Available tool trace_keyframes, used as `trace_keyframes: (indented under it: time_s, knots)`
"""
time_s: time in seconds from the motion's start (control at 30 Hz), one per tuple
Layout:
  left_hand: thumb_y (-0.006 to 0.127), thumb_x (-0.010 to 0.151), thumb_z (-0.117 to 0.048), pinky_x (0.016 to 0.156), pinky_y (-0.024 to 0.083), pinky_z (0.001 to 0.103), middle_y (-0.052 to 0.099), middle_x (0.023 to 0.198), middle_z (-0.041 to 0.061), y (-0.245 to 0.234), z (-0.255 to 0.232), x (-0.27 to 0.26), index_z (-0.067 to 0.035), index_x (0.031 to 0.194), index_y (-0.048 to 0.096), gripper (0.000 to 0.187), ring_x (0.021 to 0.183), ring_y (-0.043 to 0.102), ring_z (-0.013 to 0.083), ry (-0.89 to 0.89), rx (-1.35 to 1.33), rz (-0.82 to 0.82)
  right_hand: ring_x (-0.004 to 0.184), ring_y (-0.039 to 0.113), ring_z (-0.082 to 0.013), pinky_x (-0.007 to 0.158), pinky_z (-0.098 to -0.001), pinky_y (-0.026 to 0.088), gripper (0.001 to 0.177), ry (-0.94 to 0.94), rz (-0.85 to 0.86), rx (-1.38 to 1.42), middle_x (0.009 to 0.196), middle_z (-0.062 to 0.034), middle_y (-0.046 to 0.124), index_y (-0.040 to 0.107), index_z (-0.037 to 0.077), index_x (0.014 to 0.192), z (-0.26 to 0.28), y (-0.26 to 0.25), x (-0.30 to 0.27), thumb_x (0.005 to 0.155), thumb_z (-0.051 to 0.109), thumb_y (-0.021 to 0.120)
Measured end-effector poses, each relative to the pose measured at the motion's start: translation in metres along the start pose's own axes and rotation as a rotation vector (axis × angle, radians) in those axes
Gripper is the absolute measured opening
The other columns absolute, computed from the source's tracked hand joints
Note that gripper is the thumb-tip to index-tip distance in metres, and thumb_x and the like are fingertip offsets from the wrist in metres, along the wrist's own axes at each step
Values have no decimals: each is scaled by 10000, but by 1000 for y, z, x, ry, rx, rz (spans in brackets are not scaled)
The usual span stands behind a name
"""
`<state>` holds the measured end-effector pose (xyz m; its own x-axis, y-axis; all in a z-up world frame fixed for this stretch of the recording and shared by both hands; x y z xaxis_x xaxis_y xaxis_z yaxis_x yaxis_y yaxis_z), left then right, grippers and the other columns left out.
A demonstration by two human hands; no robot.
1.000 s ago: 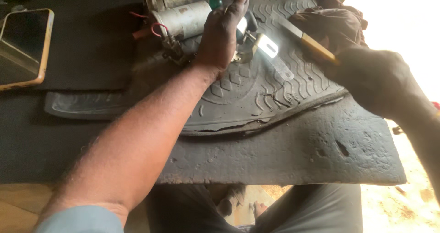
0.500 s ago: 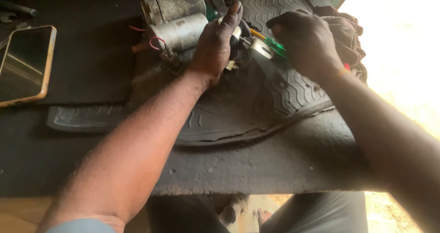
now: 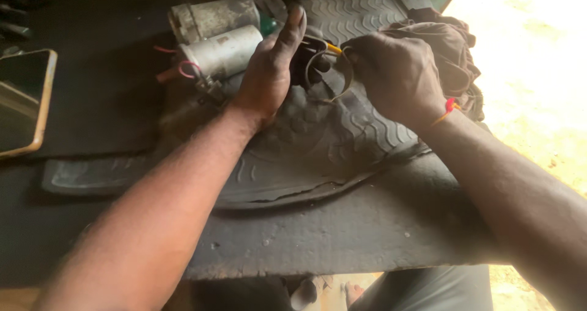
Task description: The person uses a screwdriver to manipulate a small brass-colored electrical component, likely a starter solenoid, on a workbench. They repeatedly pry, twist, and adjust internal parts of the component while holding it with their other hand.
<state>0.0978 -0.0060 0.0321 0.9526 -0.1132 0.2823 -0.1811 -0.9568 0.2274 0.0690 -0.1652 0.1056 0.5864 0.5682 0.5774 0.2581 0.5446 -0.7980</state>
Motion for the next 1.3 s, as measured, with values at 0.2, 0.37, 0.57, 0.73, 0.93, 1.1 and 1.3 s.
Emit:
trace_keyframes:
  time_s: [0.2, 0.37, 0.57, 0.73, 0.93, 1.1, 1.3]
  knots:
    - [645, 1011, -317, 703, 506, 248, 666, 864, -4, 12, 0, -1, -41, 1058, 701, 285, 742, 578, 72, 67, -58, 83, 940, 708, -317, 796, -411, 555, 231, 55, 59, 94, 1003, -154, 729, 744, 54, 1136, -31, 12, 1, 944, 42, 615]
    - [641, 1020, -378, 616, 512, 251, 680, 749, 23, 10, 4, 0, -55, 933, 688, 338, 643, 624, 90, 32, 66, 129, 823, 711, -88, 739, -254, 588, 204, 917, 182, 930, 965, 3, 728, 672, 120, 1108, -68, 43, -26, 920, 123, 593]
    - [653, 983, -334, 520, 511, 303, 668, 702, 59, -3, 15, 0, -18, 865, 675, 339, 552, 650, 154, -88, -55, -10, 791, 663, -78, 670, -244, 552, 289, 488, 240, 922, 923, -19, 689, 668, -10, 1169, -30, 27, -5, 961, 185, 615]
    - [631, 950, -296, 482, 498, 317, 687, 717, 84, -12, 18, 5, -15, 856, 679, 301, 540, 675, 178, -151, -95, -133, 787, 642, -107, 689, -270, 509, 303, 329, 135, 640, 898, -40, 684, 678, -5, 1138, -31, 10, 0, 930, 215, 683]
    - [612, 937, -265, 488, 488, 319, 699, 717, 110, -17, 19, 5, -14, 900, 694, 267, 555, 682, 181, -175, -130, -179, 792, 689, -152, 724, -318, 549, 370, 126, -13, 256, 956, -62, 750, 726, 43, 1144, -10, -1, 4, 864, 264, 826]
    - [607, 984, -330, 525, 504, 298, 719, 689, 117, -6, 16, 2, 2, 925, 700, 350, 550, 654, 163, -149, 9, -68, 801, 711, -211, 730, -349, 547, 239, 89, -86, 164, 951, -104, 750, 749, 50, 1090, -12, -2, 2, 952, 233, 817]
    - [587, 1056, -396, 651, 531, 291, 689, 858, 45, -7, 11, 1, -23, 1116, 644, 382, 735, 646, 126, -2, -78, -100, 834, 748, -251, 751, -371, 567, 208, 284, -25, 170, 931, -129, 752, 777, 80, 1114, -34, 17, 2, 984, 235, 731]
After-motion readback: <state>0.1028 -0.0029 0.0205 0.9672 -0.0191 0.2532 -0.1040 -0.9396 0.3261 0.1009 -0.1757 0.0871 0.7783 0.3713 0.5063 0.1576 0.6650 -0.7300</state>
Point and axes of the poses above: each hand's wrist, its own x-axis towards the middle knuckle, its own y-axis out of the palm, z = x × y, the point moved 10 cm from there along x, towards the middle knuckle
